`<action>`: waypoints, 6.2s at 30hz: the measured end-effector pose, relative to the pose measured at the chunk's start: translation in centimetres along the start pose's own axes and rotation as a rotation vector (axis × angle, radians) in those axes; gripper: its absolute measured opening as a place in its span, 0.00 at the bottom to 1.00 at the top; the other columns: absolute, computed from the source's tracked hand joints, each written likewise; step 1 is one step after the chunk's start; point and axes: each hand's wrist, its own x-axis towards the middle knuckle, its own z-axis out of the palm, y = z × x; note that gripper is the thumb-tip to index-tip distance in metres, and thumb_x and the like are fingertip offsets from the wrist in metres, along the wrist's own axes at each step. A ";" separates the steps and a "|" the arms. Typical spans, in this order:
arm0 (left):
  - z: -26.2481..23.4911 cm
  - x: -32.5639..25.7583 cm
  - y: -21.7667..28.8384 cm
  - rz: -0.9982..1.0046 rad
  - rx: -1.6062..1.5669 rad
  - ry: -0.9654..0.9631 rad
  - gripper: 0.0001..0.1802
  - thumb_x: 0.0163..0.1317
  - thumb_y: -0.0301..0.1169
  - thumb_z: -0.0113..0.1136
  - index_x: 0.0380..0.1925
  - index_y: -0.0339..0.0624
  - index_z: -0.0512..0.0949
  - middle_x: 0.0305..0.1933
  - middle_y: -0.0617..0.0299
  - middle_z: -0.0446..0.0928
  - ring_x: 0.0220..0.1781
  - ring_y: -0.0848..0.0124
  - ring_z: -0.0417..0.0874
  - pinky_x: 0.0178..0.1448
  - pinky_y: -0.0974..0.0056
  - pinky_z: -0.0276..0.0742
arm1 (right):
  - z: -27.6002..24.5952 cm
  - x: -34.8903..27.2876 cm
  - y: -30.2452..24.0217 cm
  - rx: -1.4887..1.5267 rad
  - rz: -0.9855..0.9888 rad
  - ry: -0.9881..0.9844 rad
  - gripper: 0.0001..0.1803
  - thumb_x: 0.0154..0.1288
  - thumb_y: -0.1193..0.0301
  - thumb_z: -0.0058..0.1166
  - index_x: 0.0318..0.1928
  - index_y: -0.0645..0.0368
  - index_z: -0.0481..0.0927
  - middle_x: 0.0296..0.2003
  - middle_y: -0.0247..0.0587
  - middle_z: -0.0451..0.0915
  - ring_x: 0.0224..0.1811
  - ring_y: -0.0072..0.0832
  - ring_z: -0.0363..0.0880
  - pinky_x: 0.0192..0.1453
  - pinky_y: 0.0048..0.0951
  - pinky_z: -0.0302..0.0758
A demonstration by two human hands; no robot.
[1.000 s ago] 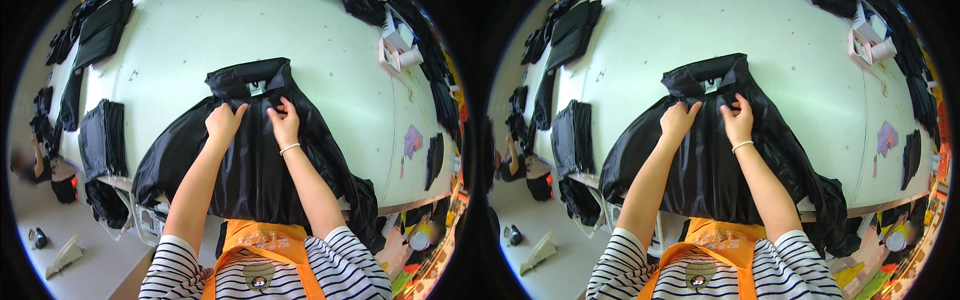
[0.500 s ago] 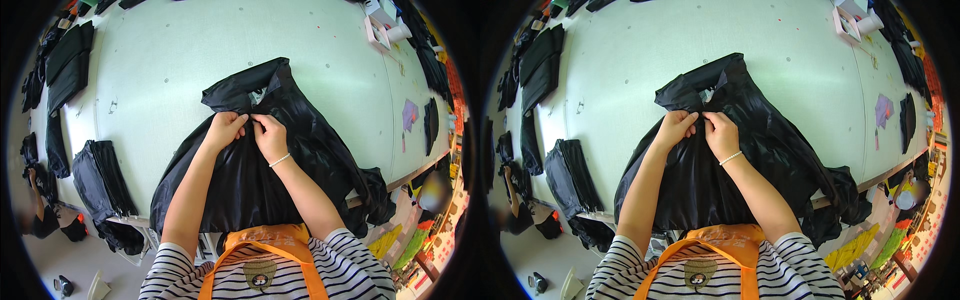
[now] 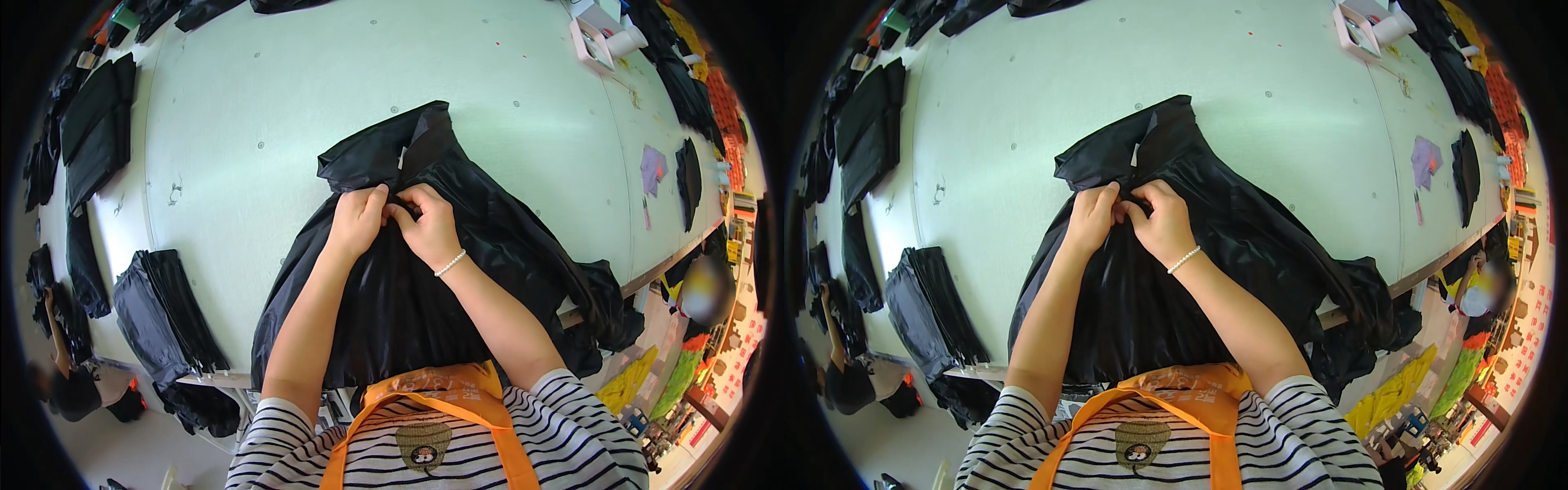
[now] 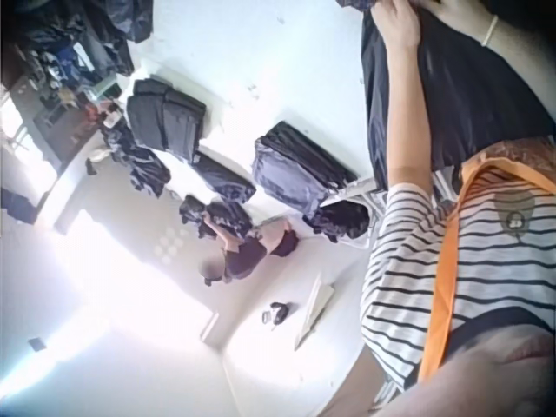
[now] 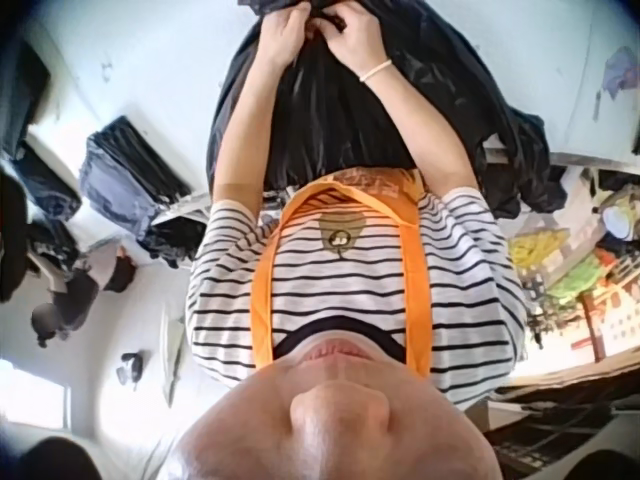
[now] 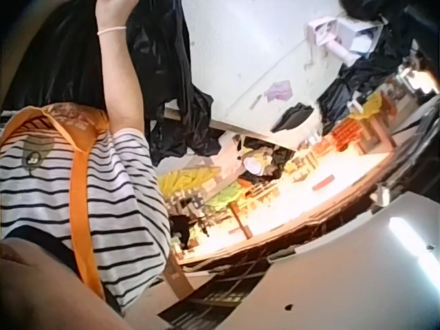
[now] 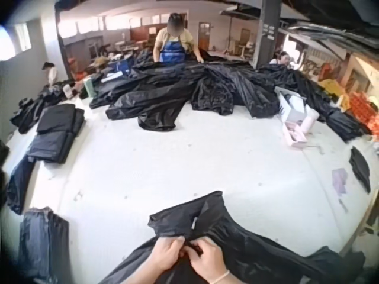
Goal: The person folds a black jacket on a white table. They smooth the fabric, fold the sleeves inward, fold the body in half, and then fold it again into a compact rectangle. The folded jacket is placed on a stack of similar folded jackets.
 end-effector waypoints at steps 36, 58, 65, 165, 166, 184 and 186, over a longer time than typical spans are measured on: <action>-7.5 2.0 -5.4 0.257 1.118 0.442 0.22 0.59 0.45 0.62 0.48 0.42 0.76 0.51 0.53 0.76 0.55 0.53 0.75 0.59 0.51 0.68 | -13.1 8.3 12.1 -0.969 -0.204 0.188 0.31 0.62 0.51 0.55 0.56 0.61 0.72 0.57 0.54 0.71 0.61 0.51 0.65 0.62 0.58 0.62; 2.4 4.6 -1.4 -0.238 -0.096 -0.195 0.20 0.64 0.40 0.60 0.21 0.34 0.78 0.20 0.63 0.75 0.19 0.78 0.72 0.25 0.70 0.69 | -2.7 1.2 3.4 -0.165 -0.038 0.075 0.03 0.55 0.77 0.60 0.31 0.64 0.82 0.27 0.46 0.80 0.28 0.41 0.81 0.34 0.34 0.77; 2.9 3.6 -0.8 -0.135 -0.223 -0.138 0.18 0.67 0.37 0.56 0.21 0.37 0.74 0.19 0.65 0.73 0.19 0.78 0.71 0.26 0.71 0.68 | -2.5 0.7 1.5 0.036 0.188 -0.012 0.11 0.56 0.74 0.66 0.38 0.67 0.81 0.28 0.35 0.81 0.28 0.17 0.77 0.36 0.20 0.76; 18.2 -32.1 -5.6 -0.950 -0.930 0.080 0.25 0.62 0.49 0.62 0.40 0.33 0.78 0.39 0.52 0.83 0.36 0.68 0.85 0.40 0.68 0.79 | -20.6 -23.0 6.1 0.290 0.603 -0.194 0.13 0.62 0.66 0.62 0.32 0.64 0.78 0.23 0.22 0.72 0.25 0.10 0.65 0.29 0.17 0.63; 18.4 -31.8 -5.7 -0.961 -0.989 0.103 0.26 0.61 0.50 0.62 0.41 0.34 0.78 0.42 0.51 0.83 0.38 0.67 0.85 0.43 0.67 0.79 | -20.9 -22.9 5.6 0.315 0.610 -0.187 0.12 0.63 0.67 0.61 0.32 0.65 0.78 0.23 0.22 0.72 0.26 0.10 0.65 0.30 0.17 0.63; 18.1 -32.2 -0.2 -0.554 -1.295 0.321 0.10 0.60 0.32 0.65 0.29 0.37 0.78 0.32 0.64 0.77 0.35 0.74 0.78 0.52 0.62 0.77 | -15.1 -29.3 -0.9 -0.242 -0.023 -0.281 0.14 0.59 0.79 0.57 0.47 0.60 0.81 0.34 0.44 0.76 0.38 0.41 0.76 0.43 0.35 0.73; 19.5 -31.8 -2.4 -0.614 -1.223 0.313 0.09 0.60 0.28 0.64 0.33 0.32 0.78 0.38 0.55 0.79 0.42 0.66 0.81 0.52 0.60 0.79 | -14.8 -29.6 -0.9 -0.216 0.029 -0.236 0.10 0.58 0.78 0.59 0.42 0.63 0.83 0.32 0.44 0.79 0.31 0.36 0.79 0.36 0.30 0.75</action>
